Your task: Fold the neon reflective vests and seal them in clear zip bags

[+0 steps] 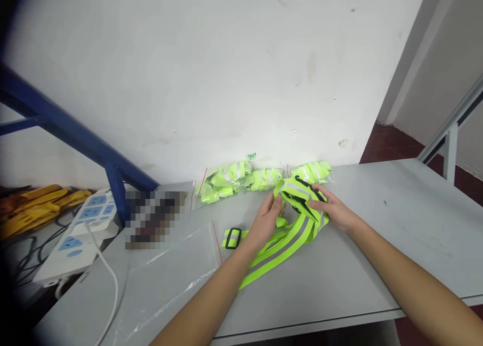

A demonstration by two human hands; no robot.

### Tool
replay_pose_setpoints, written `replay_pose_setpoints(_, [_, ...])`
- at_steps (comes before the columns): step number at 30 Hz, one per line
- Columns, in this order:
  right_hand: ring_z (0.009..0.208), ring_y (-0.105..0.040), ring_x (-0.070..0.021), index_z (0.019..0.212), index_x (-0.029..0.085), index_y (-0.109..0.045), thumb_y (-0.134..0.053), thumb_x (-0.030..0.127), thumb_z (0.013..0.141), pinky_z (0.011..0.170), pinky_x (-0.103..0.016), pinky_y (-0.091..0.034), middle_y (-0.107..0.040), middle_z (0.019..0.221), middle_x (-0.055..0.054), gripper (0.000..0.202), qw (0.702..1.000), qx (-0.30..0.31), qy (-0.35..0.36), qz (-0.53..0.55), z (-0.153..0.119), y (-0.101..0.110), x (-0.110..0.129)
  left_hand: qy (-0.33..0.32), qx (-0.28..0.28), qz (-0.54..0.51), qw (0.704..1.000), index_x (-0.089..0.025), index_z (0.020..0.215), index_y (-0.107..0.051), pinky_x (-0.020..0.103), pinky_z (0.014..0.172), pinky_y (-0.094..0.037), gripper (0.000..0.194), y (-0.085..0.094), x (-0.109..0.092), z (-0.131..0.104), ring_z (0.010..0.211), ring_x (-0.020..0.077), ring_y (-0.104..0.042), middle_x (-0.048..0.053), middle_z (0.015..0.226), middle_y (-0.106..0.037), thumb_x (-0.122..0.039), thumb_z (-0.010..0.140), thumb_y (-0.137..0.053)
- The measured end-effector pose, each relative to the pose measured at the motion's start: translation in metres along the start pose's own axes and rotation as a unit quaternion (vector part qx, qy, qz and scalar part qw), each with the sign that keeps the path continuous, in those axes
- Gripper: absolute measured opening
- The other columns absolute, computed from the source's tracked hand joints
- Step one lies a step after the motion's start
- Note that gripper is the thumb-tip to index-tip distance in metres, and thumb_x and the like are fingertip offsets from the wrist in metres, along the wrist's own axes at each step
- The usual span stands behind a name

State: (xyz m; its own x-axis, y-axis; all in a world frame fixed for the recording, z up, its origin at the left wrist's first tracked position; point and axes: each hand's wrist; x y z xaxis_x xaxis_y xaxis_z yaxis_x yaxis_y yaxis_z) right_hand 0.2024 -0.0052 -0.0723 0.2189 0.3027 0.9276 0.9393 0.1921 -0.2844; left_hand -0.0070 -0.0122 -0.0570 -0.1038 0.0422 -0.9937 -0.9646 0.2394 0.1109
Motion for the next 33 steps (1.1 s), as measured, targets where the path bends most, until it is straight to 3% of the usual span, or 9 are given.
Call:
replay_pose_setpoints(7, [0.089,-0.067,-0.0211,0.119,0.033,-0.050,-0.083,0.032,0.059,0.075,-0.031,-0.051,-0.070,0.105,0.001,0.068,0.994,-0.057,-0.014,0.096,0.000,0.002,0.004,-0.025,-0.011,0.181,0.983,-0.021,0.100,-0.062,0.026,0.055,-0.038,0.033,0.008,0.008,0.000,0.058,0.0144,-0.046,-0.001,0.067,-0.052,-0.045,0.092,-0.040])
replay_pose_setpoints(10, [0.093,-0.066,-0.0227,0.123,0.033,-0.047,-0.082,0.036,0.059,0.079,-0.034,-0.050,-0.069,0.107,0.000,0.073,0.996,-0.049,-0.017,0.077,0.000,0.004,0.003,-0.067,-0.023,0.251,0.965,-0.020,0.088,-0.061,0.027,0.060,-0.038,0.031,0.007,0.006,-0.001,0.064,0.0157,-0.048,0.000,0.069,-0.053,-0.038,0.093,-0.037])
replay_pose_setpoints(14, [0.101,-0.062,-0.0242,0.121,0.031,-0.050,-0.075,0.044,0.069,0.085,-0.036,-0.049,-0.065,0.113,-0.002,0.059,0.994,-0.036,0.040,-0.091,0.000,0.000,0.002,-0.109,0.066,0.234,0.964,-0.021,0.102,-0.060,0.028,0.069,-0.041,0.026,0.003,0.003,-0.004,0.076,0.0178,-0.053,0.002,0.083,-0.061,-0.028,0.092,-0.037])
replay_pose_setpoints(18, [0.107,-0.056,-0.0271,0.113,0.026,-0.056,-0.065,0.051,0.077,0.084,-0.036,-0.049,-0.061,0.117,-0.005,0.045,0.924,-0.116,0.187,-0.312,0.002,-0.007,0.000,-0.049,0.095,0.217,0.970,-0.019,0.096,-0.059,0.028,0.063,-0.042,0.025,0.005,0.005,-0.006,0.068,0.0163,-0.051,0.000,0.076,-0.058,-0.033,0.090,-0.039])
replay_pose_setpoints(21, [0.101,-0.058,-0.0283,0.117,0.024,-0.056,-0.057,0.053,0.083,0.074,-0.036,-0.051,-0.063,0.114,-0.009,0.045,0.878,-0.137,0.223,-0.401,0.002,-0.010,-0.004,-0.026,0.083,0.257,0.963,-0.018,0.083,-0.058,0.030,0.066,-0.043,0.035,0.004,0.008,-0.006,0.070,0.0178,-0.052,0.001,0.073,-0.055,-0.044,0.092,-0.036])
replay_pose_setpoints(23, [0.100,-0.059,-0.0279,0.117,0.023,-0.057,-0.054,0.051,0.085,0.075,-0.037,-0.051,-0.064,0.113,-0.009,0.043,0.858,-0.136,0.251,-0.426,0.001,-0.011,-0.007,-0.047,0.073,0.303,0.949,-0.018,0.094,-0.059,0.033,0.072,-0.044,0.040,-0.001,0.010,-0.006,0.080,0.0212,-0.055,0.004,0.083,-0.059,-0.052,0.090,-0.039])
replay_pose_setpoints(26, [0.099,-0.060,-0.0262,0.118,0.023,-0.056,-0.050,0.046,0.089,0.076,-0.036,-0.051,-0.064,0.113,-0.009,0.038,0.825,-0.154,0.297,-0.454,0.000,-0.013,-0.009,-0.063,0.038,0.400,0.914,-0.014,0.129,-0.044,0.039,0.082,-0.043,0.065,-0.013,0.014,-0.008,0.100,0.0288,-0.054,0.013,0.109,-0.057,-0.060,0.082,-0.051])
replay_pose_setpoints(28, [0.095,-0.061,-0.0250,0.118,0.023,-0.056,-0.048,0.042,0.091,0.075,-0.035,-0.049,-0.065,0.109,-0.009,0.034,0.791,-0.167,0.325,-0.491,0.000,-0.015,-0.010,-0.060,0.014,0.475,0.878,-0.013,0.137,-0.036,0.043,0.086,-0.041,0.076,-0.019,0.018,-0.009,0.108,0.0324,-0.051,0.016,0.118,-0.053,-0.061,0.080,-0.053])
replay_pose_setpoints(33, [0.072,-0.058,-0.0197,0.117,0.020,-0.059,-0.043,0.027,0.093,0.070,-0.032,-0.041,-0.065,0.084,-0.007,0.030,0.656,-0.155,0.366,-0.642,0.004,-0.015,-0.015,-0.088,0.023,0.578,0.811,-0.014,0.135,-0.043,0.045,0.088,-0.039,0.056,-0.020,0.026,-0.011,0.110,0.0317,-0.048,0.016,0.124,-0.051,-0.049,0.091,-0.041])
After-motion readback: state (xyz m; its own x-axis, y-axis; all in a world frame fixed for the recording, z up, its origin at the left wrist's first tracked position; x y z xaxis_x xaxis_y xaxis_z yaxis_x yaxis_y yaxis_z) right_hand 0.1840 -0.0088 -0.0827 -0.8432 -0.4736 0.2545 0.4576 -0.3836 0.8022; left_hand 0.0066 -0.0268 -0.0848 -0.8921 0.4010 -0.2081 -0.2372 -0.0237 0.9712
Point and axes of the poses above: each hand's wrist, its own z-axis towards the middle knuckle, its own y-axis out of the back of the hand, x = y × z
